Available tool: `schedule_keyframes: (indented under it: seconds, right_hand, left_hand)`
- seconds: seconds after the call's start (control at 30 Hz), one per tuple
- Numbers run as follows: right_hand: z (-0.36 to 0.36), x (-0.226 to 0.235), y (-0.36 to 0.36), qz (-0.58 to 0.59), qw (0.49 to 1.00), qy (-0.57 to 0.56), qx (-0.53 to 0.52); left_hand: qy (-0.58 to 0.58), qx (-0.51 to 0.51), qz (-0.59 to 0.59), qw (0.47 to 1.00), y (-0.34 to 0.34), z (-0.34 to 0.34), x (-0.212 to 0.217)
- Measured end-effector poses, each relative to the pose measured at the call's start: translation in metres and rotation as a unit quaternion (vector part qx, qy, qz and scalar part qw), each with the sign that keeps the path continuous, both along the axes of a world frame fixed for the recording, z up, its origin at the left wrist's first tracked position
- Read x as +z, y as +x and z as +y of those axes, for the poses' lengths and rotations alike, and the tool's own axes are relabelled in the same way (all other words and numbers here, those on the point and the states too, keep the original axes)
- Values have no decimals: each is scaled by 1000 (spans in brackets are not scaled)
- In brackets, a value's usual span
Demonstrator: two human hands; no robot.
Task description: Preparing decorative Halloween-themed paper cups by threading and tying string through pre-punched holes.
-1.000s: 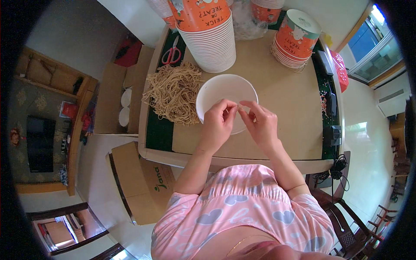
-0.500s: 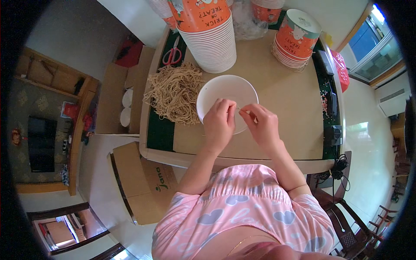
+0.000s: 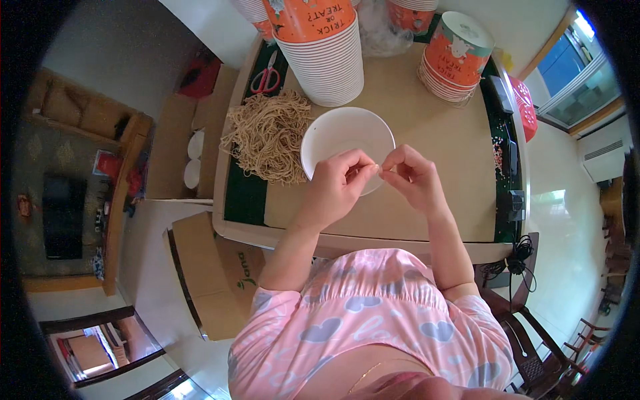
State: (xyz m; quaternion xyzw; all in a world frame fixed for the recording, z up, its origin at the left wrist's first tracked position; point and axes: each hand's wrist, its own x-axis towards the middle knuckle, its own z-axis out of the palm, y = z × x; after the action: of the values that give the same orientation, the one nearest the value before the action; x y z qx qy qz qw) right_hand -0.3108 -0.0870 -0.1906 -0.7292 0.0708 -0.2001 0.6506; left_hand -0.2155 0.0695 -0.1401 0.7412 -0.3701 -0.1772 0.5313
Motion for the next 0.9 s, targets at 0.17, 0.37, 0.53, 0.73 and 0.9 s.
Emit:
schedule_keyframes:
  seconds: [0.17,0.37,0.53,0.73,0.9]
  right_hand:
    - [-1,-8,-5,-29,1000,-7,-8]
    - [0,-13,-9,-22,998,-50,-30]
    - [2,-23,-11,-21,996,-71,-44]
    - [0,-29,-11,-31,991,-108,-67]
    - [18,-19,-7,25,993,-62,-95]
  left_hand:
    - [-29,-7,47,998,-6,-2,3]
    - [-93,-5,100,991,-9,-1,4]
    - [-105,-27,160,981,-10,3,20]
    - [-121,-59,161,978,-14,0,18]
    - [-110,-103,244,958,-3,-11,17]
